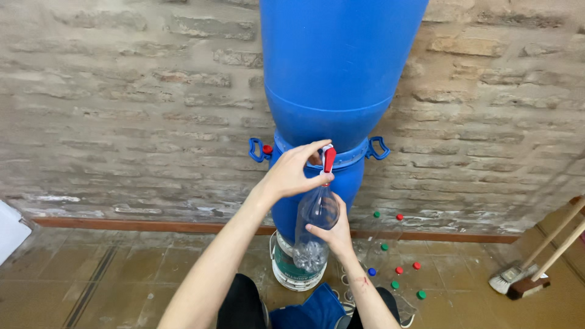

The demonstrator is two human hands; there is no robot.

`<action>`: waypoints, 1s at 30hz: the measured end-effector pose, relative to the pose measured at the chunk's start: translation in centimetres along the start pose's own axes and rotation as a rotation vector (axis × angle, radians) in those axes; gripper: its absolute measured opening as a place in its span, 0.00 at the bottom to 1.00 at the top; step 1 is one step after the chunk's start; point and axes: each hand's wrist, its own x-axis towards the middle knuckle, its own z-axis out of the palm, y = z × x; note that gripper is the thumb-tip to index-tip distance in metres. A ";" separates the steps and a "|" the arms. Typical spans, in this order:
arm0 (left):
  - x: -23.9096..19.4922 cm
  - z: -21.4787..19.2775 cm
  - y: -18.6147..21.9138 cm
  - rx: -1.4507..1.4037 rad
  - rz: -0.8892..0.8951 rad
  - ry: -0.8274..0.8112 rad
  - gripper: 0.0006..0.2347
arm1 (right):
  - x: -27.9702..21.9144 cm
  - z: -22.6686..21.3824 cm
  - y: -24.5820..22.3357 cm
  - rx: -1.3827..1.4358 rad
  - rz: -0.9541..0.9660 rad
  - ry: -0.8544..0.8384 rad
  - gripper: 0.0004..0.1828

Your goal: The person sits on the floor and fills a clear plastic bottle with water from a blue water dispenser using a red spigot. The bottle is held under the spigot until it is full, then the person removes it.

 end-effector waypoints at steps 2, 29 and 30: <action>-3.9 2.3 -2.2 -0.014 -0.035 0.083 0.39 | -0.3 0.2 0.1 0.013 0.001 -0.005 0.83; -19.5 16.5 -5.6 -0.348 -0.690 0.066 0.62 | -0.9 -2.4 12.5 0.241 0.023 -0.263 0.68; -19.6 16.4 -5.4 -0.327 -0.710 0.045 0.64 | -0.6 -2.2 13.4 0.253 0.033 -0.252 0.76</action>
